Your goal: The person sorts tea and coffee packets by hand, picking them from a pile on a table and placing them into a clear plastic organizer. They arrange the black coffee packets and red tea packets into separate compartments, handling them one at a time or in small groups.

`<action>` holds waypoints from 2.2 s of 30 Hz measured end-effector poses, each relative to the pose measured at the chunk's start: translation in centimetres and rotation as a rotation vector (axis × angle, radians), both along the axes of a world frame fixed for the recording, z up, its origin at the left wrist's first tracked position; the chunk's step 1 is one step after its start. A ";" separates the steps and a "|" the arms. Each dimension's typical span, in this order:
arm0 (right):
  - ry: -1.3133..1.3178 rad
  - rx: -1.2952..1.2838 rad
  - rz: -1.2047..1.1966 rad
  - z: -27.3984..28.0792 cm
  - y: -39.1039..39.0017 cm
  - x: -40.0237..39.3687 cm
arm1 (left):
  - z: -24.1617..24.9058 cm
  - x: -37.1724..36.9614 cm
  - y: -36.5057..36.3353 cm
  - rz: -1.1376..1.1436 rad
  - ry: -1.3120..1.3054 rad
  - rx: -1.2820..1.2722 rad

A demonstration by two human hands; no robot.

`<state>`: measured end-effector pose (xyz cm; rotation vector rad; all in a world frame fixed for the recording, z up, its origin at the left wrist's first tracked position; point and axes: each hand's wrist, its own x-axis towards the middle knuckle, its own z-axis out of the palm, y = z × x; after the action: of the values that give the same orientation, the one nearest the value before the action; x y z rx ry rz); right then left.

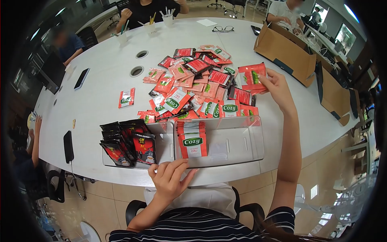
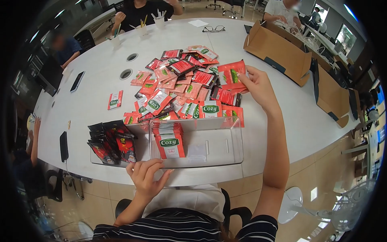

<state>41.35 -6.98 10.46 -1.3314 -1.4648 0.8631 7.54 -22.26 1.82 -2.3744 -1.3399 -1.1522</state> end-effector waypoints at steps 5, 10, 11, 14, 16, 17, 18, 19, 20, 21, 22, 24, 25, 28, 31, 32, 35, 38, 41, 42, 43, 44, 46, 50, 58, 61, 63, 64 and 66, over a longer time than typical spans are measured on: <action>0.109 0.286 0.111 2.4 -4.3 -4.5 | 0.8 -0.5 -0.3 -0.069 -0.142 0.040; -0.870 0.731 0.319 1.4 -12.2 -11.0 | 1.1 -1.2 -1.6 -0.506 -0.613 -0.298; -0.786 0.998 0.336 1.2 -13.3 -12.0 | 0.8 -0.6 -2.6 -0.570 -0.807 -0.460; -0.840 1.034 0.486 -1.9 -16.0 -14.6 | 0.9 -0.8 -4.2 -0.680 -1.106 -0.859; -0.803 1.018 0.518 -3.1 -16.2 -15.3 | 0.3 -1.7 -4.6 -0.590 -1.274 -1.077; -0.784 1.010 0.535 -3.4 -16.4 -15.5 | 0.2 -1.7 -4.7 -0.587 -1.352 -1.037; -0.777 1.003 0.557 -3.4 -16.5 -15.7 | -0.1 -2.1 -4.9 -0.542 -1.360 -1.003; -0.771 0.997 0.579 -3.3 -16.5 -15.8 | -0.5 -2.7 -5.1 -0.497 -1.368 -0.967; -0.765 0.991 0.603 -3.1 -16.5 -15.8 | -1.1 -2.7 -5.1 -0.437 -1.408 -0.837; -0.765 0.989 0.552 -2.7 -16.5 -15.8 | -1.7 -2.6 -5.1 -0.370 -1.435 -0.706; -0.763 0.988 0.502 -1.9 -16.3 -15.7 | -2.0 -3.0 -5.0 -0.352 -1.424 -0.637; -0.739 0.917 0.379 -1.5 -15.8 -15.2 | -2.5 -4.2 -5.1 -0.312 -1.396 -0.501; -0.716 0.848 0.308 -1.8 -15.4 -14.8 | -3.2 -4.5 -4.9 -0.201 -1.368 -0.383; -0.574 0.588 0.173 -1.1 -14.2 -15.5 | -2.6 -5.5 -3.9 -0.486 -1.250 -0.298; -0.631 0.448 0.202 -1.0 -12.9 -15.7 | -2.0 -5.0 -2.1 -0.436 -1.065 -0.245; -0.687 0.426 0.231 -1.4 -12.5 -15.7 | -2.5 -5.1 -1.6 -0.460 -1.009 -0.248; -0.660 0.341 0.304 -2.0 -12.0 -16.2 | -2.5 -5.6 -1.2 -0.474 -0.949 -0.380; -0.599 0.367 0.256 -1.1 -12.1 -16.3 | -2.1 -5.8 -1.1 -0.509 -1.045 -0.515; -0.528 0.396 0.214 -0.4 -11.6 -15.5 | -2.1 -6.3 -1.1 -0.567 -1.069 -0.604; -0.536 0.373 0.216 -0.3 -11.6 -15.2 | -2.1 -6.3 -1.2 -0.565 -1.048 -0.635; -0.543 0.350 0.218 -0.1 -11.7 -15.0 | -2.2 -6.4 -1.2 -0.564 -1.026 -0.665; -0.550 0.329 0.218 0.0 -11.8 -14.8 | -2.2 -6.4 -1.2 -0.560 -1.008 -0.672; -0.672 0.215 0.220 0.3 -12.1 -14.5 | -2.1 -6.3 -1.0 -0.557 -0.968 -0.680; -0.989 -0.045 0.279 1.0 -12.3 -13.7 | -1.7 -6.4 -1.0 -0.551 -0.969 -0.714; -0.781 -0.124 0.553 -0.1 -12.2 -13.6 | -1.7 -6.8 -0.9 -0.625 -0.986 -0.779; -0.739 -0.048 0.589 -0.7 -12.0 -14.0 | -1.6 -6.7 -0.8 -0.675 -0.891 -0.756; -0.768 -0.028 0.571 -0.7 -11.9 -14.3 | -1.5 -6.8 -0.8 -0.686 -0.917 -0.762; -0.793 -0.022 0.549 -0.6 -11.9 -14.3 | -1.5 -6.8 -0.8 -0.692 -0.929 -0.766; -0.823 -0.020 0.522 -0.6 -12.0 -14.3 | -1.1 -6.8 -0.9 -0.671 -0.924 -0.824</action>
<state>27.02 -18.98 9.87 -1.4124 -2.5265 0.6571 0.75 -23.15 0.71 -3.1620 -1.4466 -2.5178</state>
